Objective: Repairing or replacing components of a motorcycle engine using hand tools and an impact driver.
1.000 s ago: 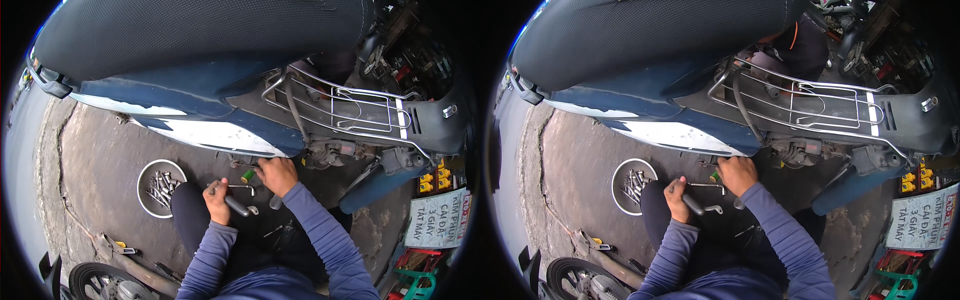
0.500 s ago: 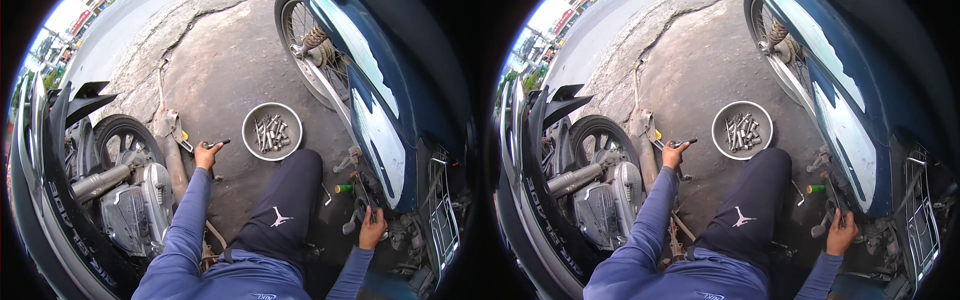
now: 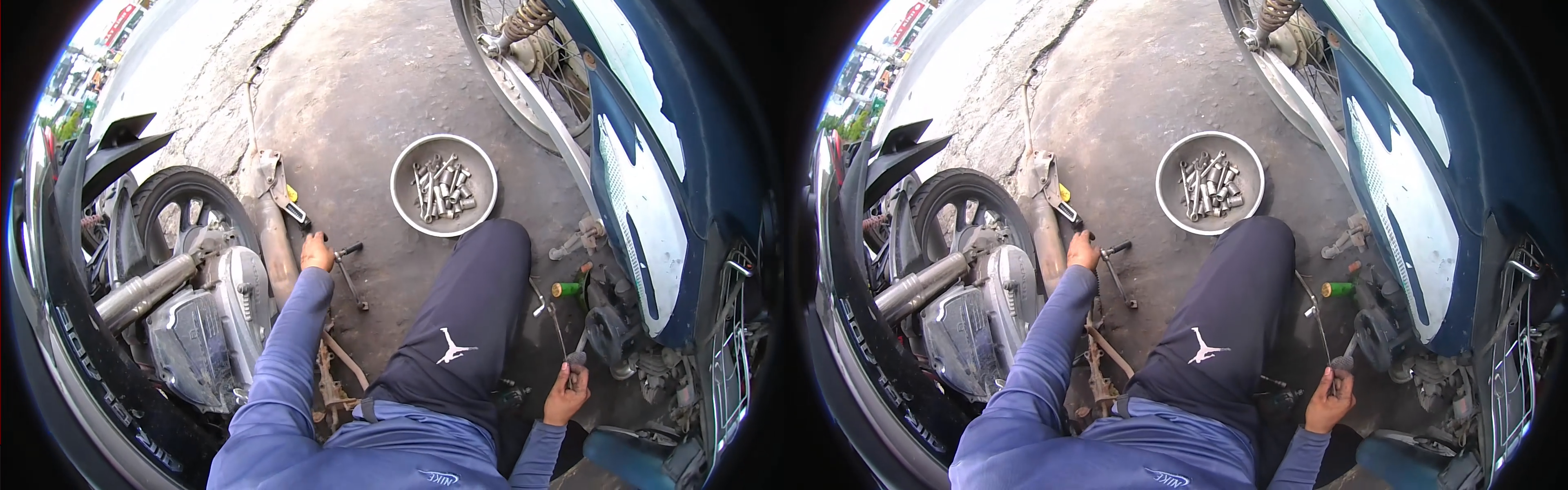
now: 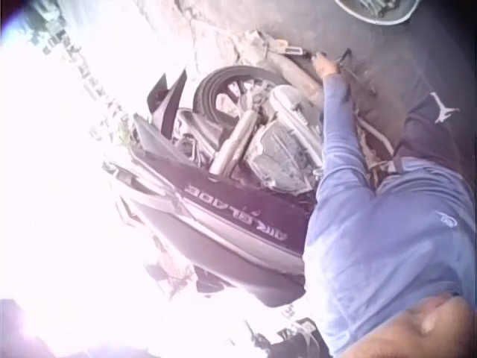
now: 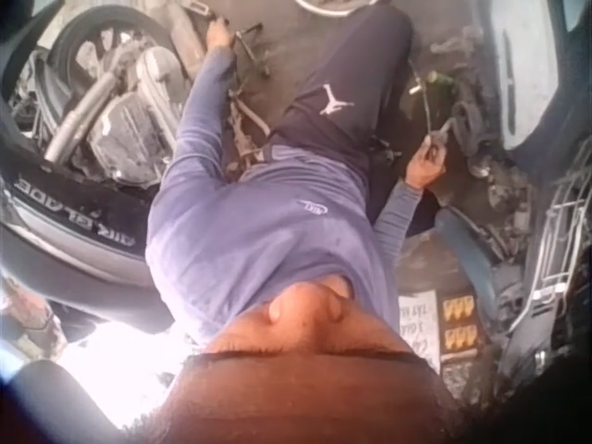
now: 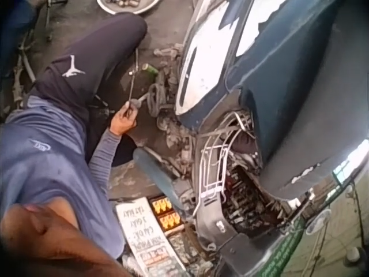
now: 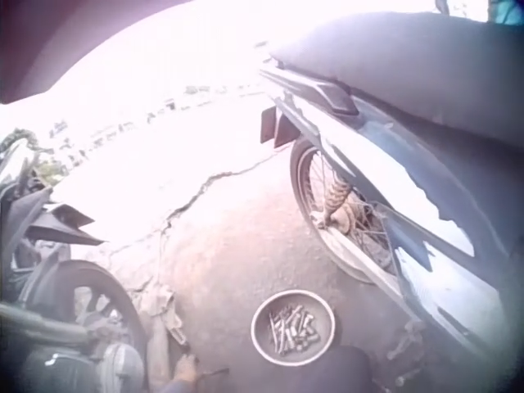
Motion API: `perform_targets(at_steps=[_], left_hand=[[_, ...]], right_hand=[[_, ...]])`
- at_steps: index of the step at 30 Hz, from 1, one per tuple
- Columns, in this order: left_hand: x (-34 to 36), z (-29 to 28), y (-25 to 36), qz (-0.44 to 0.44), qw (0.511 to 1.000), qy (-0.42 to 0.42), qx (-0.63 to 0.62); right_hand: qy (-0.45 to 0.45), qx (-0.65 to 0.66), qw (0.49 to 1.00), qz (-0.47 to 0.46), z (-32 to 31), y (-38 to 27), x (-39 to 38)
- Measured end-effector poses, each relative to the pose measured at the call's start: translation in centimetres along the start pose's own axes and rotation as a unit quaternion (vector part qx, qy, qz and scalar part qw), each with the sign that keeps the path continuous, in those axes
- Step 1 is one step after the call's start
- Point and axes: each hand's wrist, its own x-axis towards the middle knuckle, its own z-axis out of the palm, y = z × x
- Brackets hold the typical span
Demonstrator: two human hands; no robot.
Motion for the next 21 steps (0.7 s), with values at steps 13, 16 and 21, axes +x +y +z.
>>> perform_targets(at_steps=[13,16,21], left_hand=[[-8.7,13.8,-4.1,0.22,0.732,-0.337,0.55],[-9.0,14.1,-5.4,0.265,0.686,-0.299,0.608],[-6.5,10.8,-0.4,0.234,0.676,-0.411,0.565]], right_hand=[[-0.016,-0.072,0.997,0.007,0.3,-0.7,1.0],[-0.016,-0.064,0.998,0.022,0.2,-0.6,0.9],[-0.032,0.214,0.942,0.255,0.0,-3.6,0.9]])
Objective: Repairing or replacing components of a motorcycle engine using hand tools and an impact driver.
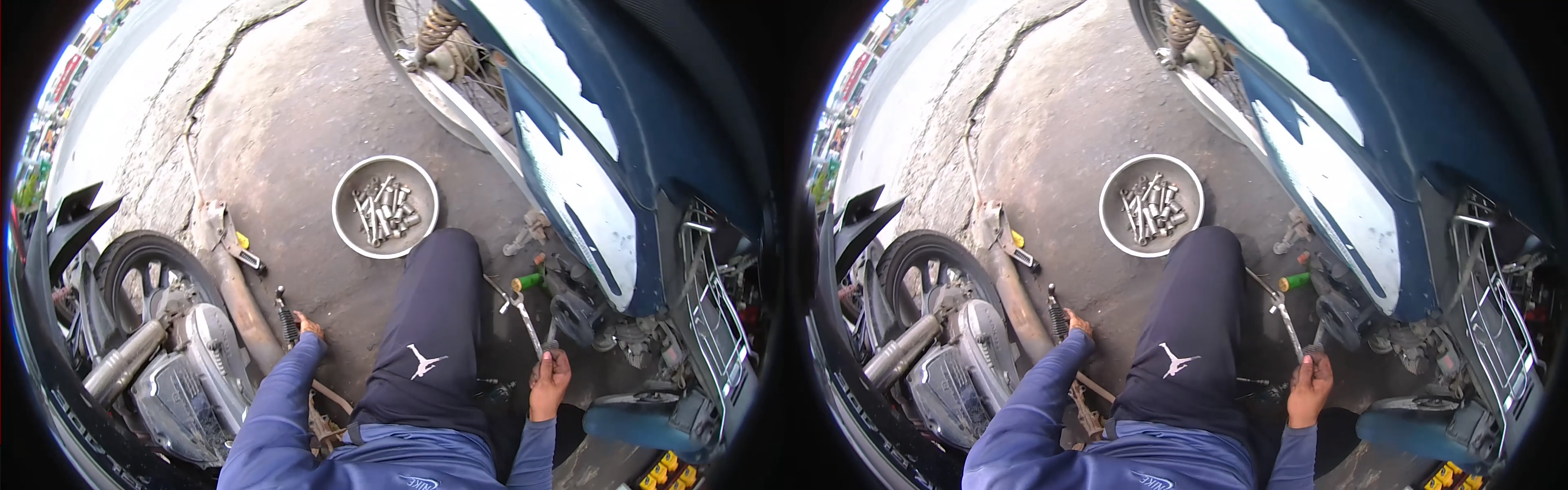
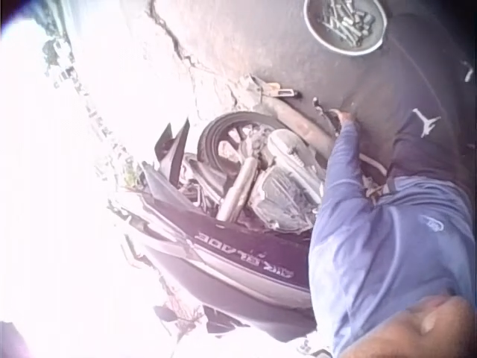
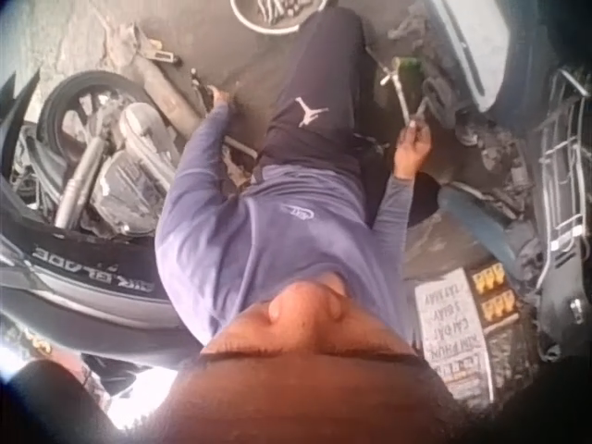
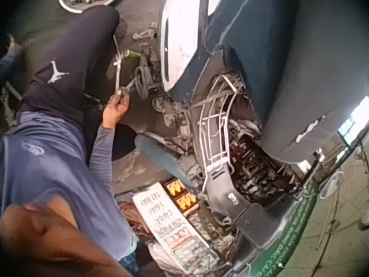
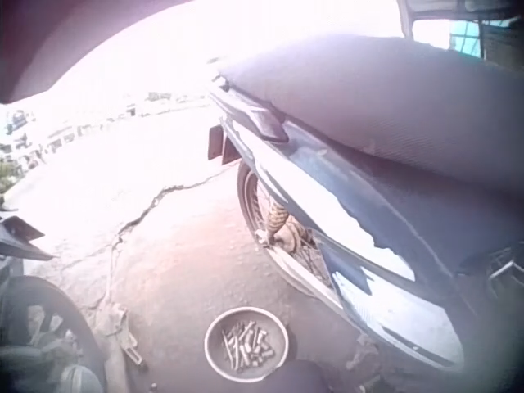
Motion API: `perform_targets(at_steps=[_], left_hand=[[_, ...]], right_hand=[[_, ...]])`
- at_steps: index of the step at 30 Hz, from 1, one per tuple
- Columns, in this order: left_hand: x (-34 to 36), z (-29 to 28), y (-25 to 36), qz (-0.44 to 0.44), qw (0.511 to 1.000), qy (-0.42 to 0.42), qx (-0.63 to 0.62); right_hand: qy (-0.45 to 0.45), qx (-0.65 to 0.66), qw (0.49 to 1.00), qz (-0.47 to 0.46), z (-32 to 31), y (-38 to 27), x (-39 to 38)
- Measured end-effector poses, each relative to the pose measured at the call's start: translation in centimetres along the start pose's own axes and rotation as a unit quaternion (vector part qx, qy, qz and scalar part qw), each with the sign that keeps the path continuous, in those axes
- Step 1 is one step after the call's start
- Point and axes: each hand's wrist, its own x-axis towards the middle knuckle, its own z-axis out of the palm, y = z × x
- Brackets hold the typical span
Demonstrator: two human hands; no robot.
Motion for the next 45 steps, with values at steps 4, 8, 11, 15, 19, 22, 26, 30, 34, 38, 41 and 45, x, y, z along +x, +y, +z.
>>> perform_targets(at_steps=[4,8,11,15,19,22,26,30,34,38,41,45], left_hand=[[-4.8,-10.5,-3.4,-0.048,0.925,0.107,-0.363],[-13.9,-20.1,-4.4,0.382,0.127,0.155,-0.902],[-15.7,-24.2,-4.4,0.447,0.092,0.111,-0.883],[-6.4,-26.9,-8.4,0.397,0.241,0.08,-0.882],[-2.6,-26.4,-10.3,0.019,0.586,0.562,-0.584],[-11.0,-27.6,-7.1,0.194,0.365,0.629,-0.659],[-24.2,-30.6,6.4,0.458,0.467,0.423,-0.628],[-27.8,-33.8,18.6,0.414,0.507,-0.065,-0.753],[-26.5,-34.1,24.5,0.464,0.515,0.333,-0.639],[-25.7,-32.9,25.0,0.424,0.52,0.424,-0.608],[-25.0,-32.8,24.2,0.428,0.58,0.399,-0.567],[-24.2,-32.9,24.6,0.429,0.54,0.53,-0.493]], right_hand=[[-0.143,0.163,0.976,-0.016,3.8,-4.2,-2.8],[-0.302,0.047,0.941,-0.146,7.6,-7.2,-3.5],[-0.232,-0.127,0.924,-0.276,5.9,-7.3,-3.7],[-0.172,-0.132,0.965,-0.149,-1.6,-4.7,-4.0],[-0.016,-0.136,0.991,-0.003,-8.5,-0.3,-4.1],[-0.013,-0.004,1.0,0.017,-10.7,2.7,-3.6],[-0.13,0.107,0.985,-0.026,-11.4,5.1,-0.9],[0.105,0.023,0.994,-0.007,-14.5,6.4,1.8],[0.264,0.126,0.956,-0.032,-19.7,8.3,2.8],[0.18,0.127,0.975,-0.03,-21.4,10.1,4.0],[0.145,-0.134,0.979,0.05,-20.6,10.6,4.9],[0.241,-0.048,0.969,-0.028,-20.3,10.2,5.4]])
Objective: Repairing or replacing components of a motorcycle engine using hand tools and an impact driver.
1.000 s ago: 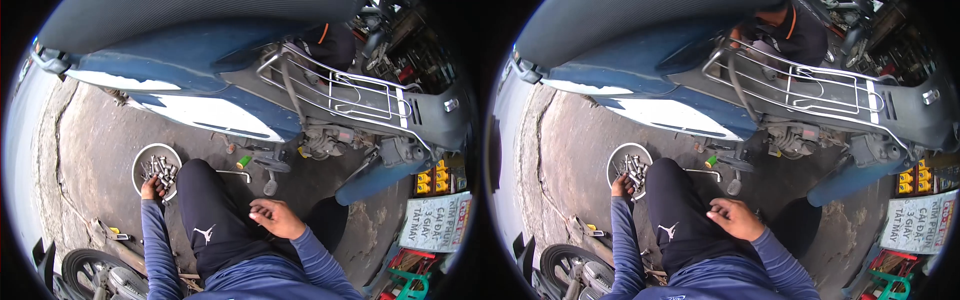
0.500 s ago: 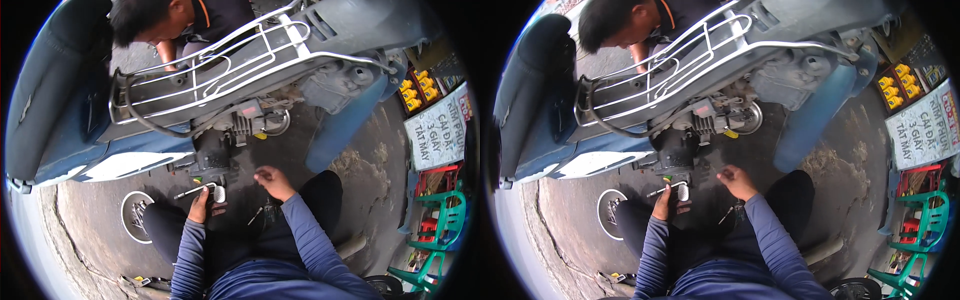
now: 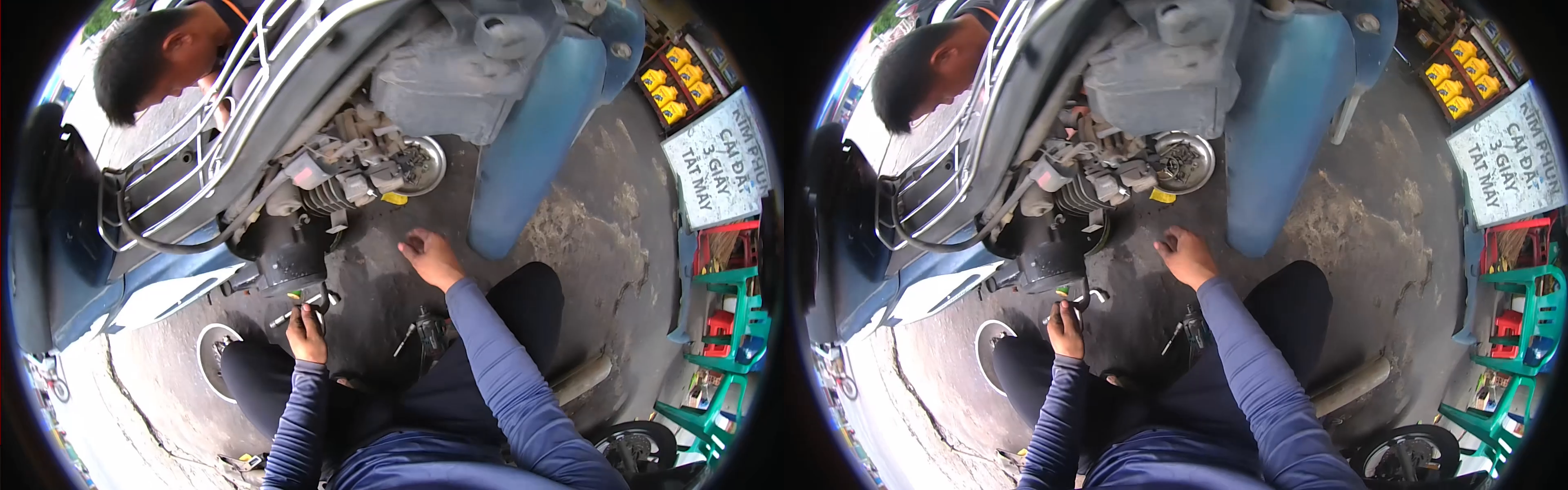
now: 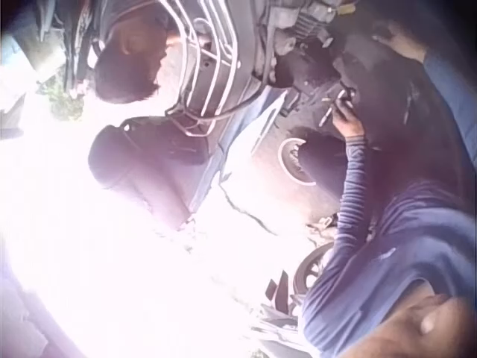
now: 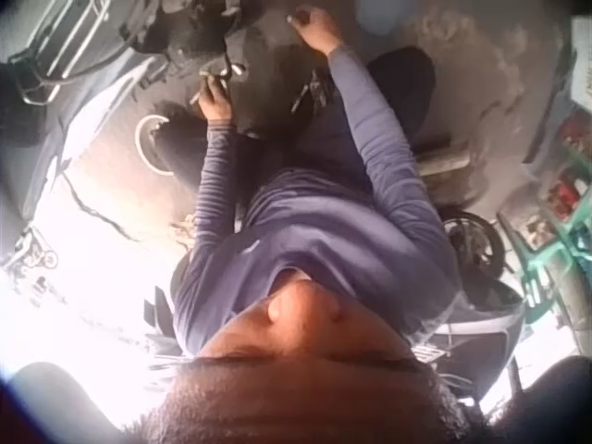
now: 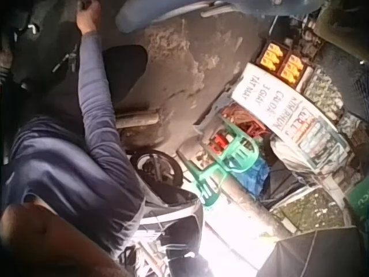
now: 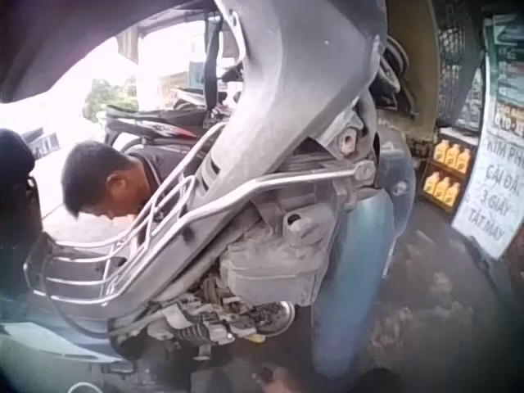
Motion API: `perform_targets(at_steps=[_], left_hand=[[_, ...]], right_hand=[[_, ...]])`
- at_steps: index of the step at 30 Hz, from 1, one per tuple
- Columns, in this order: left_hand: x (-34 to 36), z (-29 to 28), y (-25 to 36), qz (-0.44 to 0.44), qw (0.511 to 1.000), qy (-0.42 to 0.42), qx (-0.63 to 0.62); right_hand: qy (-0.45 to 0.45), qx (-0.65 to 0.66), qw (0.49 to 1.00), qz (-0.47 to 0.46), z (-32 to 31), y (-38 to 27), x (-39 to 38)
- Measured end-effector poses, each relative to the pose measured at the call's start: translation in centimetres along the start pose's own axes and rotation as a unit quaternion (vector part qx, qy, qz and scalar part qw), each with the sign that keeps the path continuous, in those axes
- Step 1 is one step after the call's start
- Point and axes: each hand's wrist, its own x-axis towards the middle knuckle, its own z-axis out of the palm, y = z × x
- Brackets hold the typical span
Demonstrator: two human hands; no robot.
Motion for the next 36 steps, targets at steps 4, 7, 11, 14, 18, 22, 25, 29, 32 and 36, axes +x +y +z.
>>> perform_targets(at_steps=[4,7,11,14,18,22,25,29,32,36], left_hand=[[0.4,2.0,0.7,0.09,0.99,0.054,0.091],[1.0,1.9,1.2,0.102,0.989,0.057,0.089],[-0.6,-0.7,-1.0,-0.207,0.925,0.012,-0.317],[-3.6,-0.9,-4.3,-0.539,0.746,0.031,-0.389],[-7.6,3.6,-7.4,-0.352,0.871,-0.338,-0.063],[-9.2,7.9,-7.3,-0.168,0.865,-0.45,0.146],[-9.6,10.8,-8.1,-0.109,0.791,-0.492,0.347],[-10.0,16.6,-12.2,-0.103,0.779,-0.454,0.421],[-10.5,18.2,-14.9,-0.146,0.767,-0.446,0.438],[-10.4,16.3,-14.6,-0.091,0.784,-0.506,0.348]], right_hand=[[-0.005,0.136,0.986,-0.097,-1.5,1.3,1.0],[-0.109,-0.131,0.984,0.052,-1.9,4.9,0.8],[-0.43,-0.393,0.798,0.154,-0.5,11.8,-2.6],[-0.488,-0.406,0.748,0.194,1.3,15.2,-5.3],[-0.407,-0.427,0.796,0.139,1.2,17.1,-7.6],[-0.424,-0.367,0.821,0.105,-1.8,17.2,-8.1],[-0.373,-0.323,0.862,0.119,-4.9,16.8,-7.8],[-0.308,-0.381,0.866,0.099,-9.8,16.6,-6.9],[-0.276,-0.41,0.86,0.125,-13.1,17.7,-6.1],[-0.159,-0.409,0.879,0.189,-14.7,19.9,-5.4]])
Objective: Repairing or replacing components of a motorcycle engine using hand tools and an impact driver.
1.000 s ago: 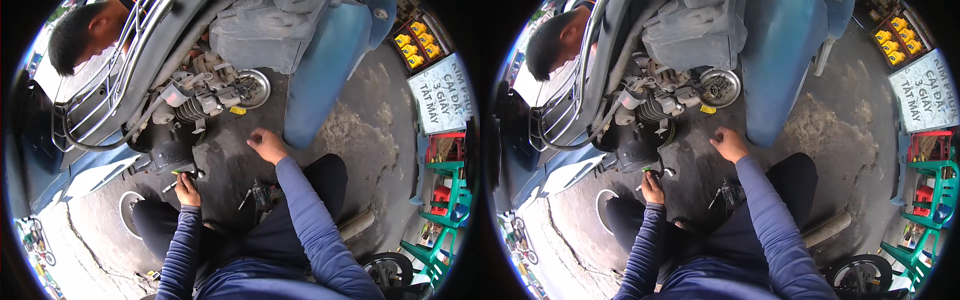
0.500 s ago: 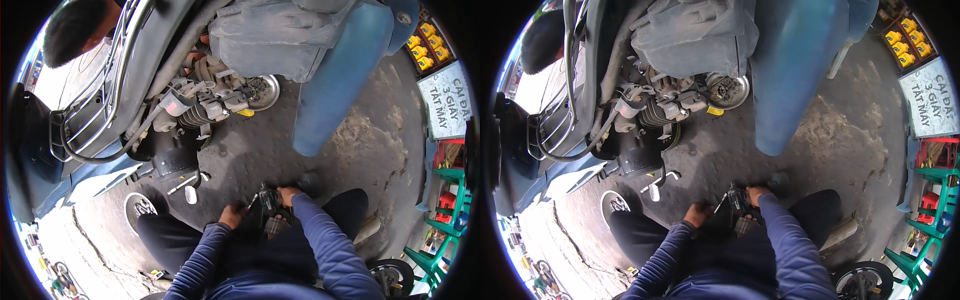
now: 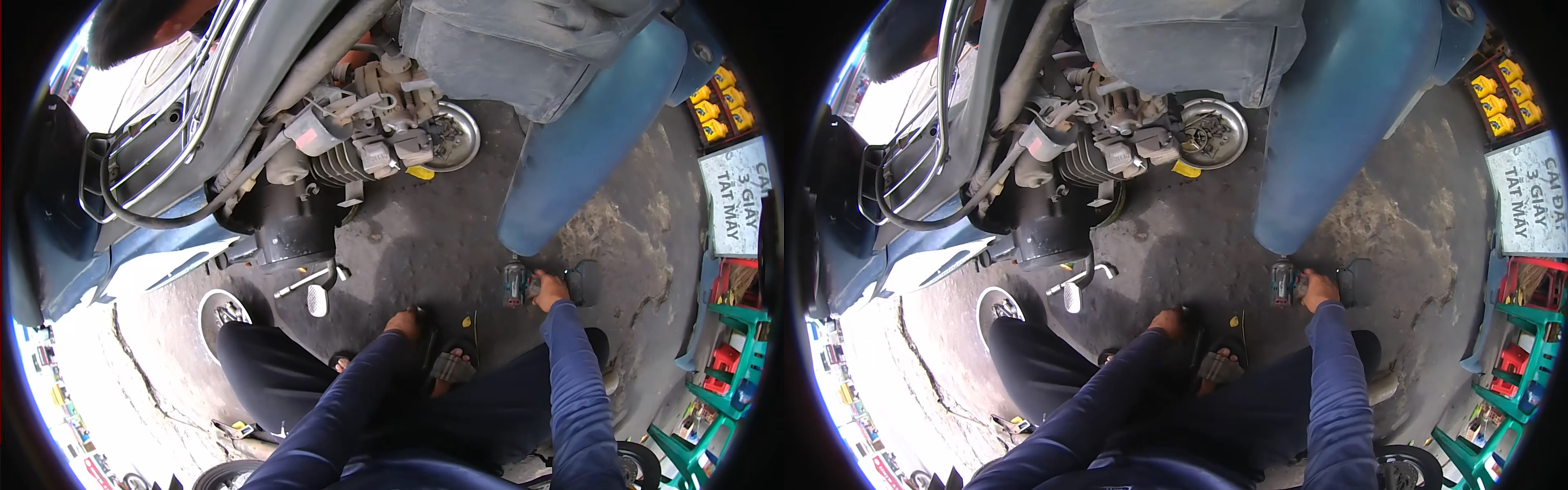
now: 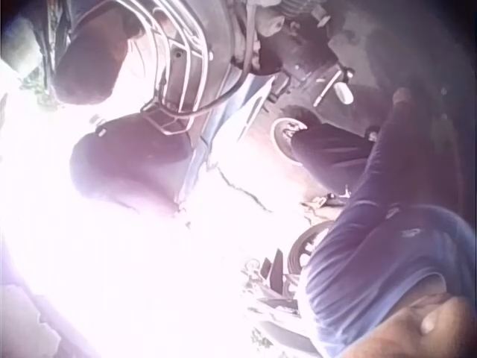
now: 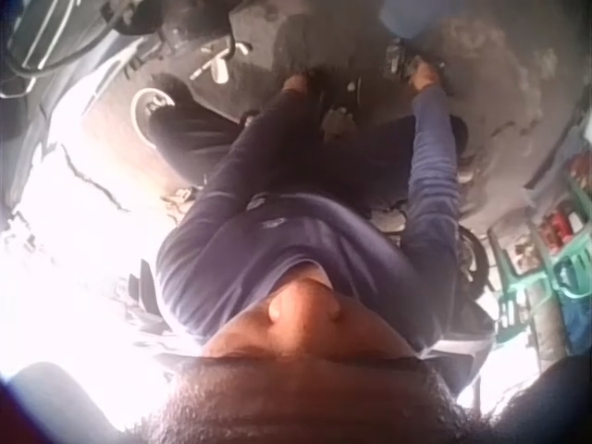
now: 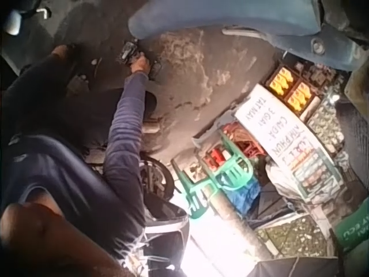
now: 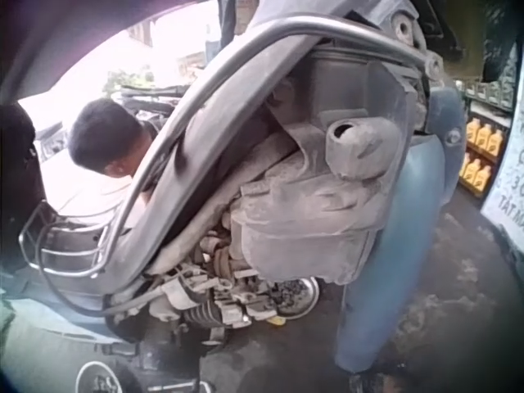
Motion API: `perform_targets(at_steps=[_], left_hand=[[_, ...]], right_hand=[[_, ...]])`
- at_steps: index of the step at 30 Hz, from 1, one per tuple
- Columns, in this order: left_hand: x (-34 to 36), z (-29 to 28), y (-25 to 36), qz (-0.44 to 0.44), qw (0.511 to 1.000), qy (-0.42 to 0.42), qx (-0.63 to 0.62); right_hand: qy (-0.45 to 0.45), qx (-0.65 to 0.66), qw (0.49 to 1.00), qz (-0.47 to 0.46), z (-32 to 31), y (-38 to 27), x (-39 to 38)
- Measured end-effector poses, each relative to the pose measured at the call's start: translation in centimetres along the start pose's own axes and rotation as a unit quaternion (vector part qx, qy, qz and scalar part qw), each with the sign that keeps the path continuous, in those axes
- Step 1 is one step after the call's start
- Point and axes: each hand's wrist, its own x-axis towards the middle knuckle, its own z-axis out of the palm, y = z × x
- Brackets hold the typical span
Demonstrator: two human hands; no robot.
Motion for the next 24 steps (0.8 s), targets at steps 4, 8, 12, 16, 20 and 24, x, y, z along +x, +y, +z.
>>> perform_targets(at_steps=[4,8,12,16,20,24], left_hand=[[-2.2,-2.6,0.7,-0.062,0.977,0.021,-0.203],[-3.1,-3.9,1.5,-0.094,0.961,-0.022,-0.26],[-4.9,-2.3,3.2,-0.085,0.992,-0.084,-0.047],[-5.2,-0.9,3.7,-0.022,0.996,-0.064,0.059],[-2.1,-5.3,-3.6,-0.16,0.98,0.118,-0.027],[-1.4,-12.0,-13.4,-0.218,0.91,0.351,-0.039]], right_hand=[[0.082,-0.016,0.994,0.072,0.3,-0.8,0.9],[0.071,0.055,0.996,0.014,1.2,-4.3,-0.3],[-0.073,0.04,0.994,-0.076,4.2,-9.2,-1.7],[-0.065,0.008,0.991,-0.116,6.7,-12.9,-1.5],[-0.092,0.007,0.98,-0.176,9.9,-15.7,-3.3],[-0.051,-0.189,0.869,-0.455,14.0,-17.8,-4.7]])
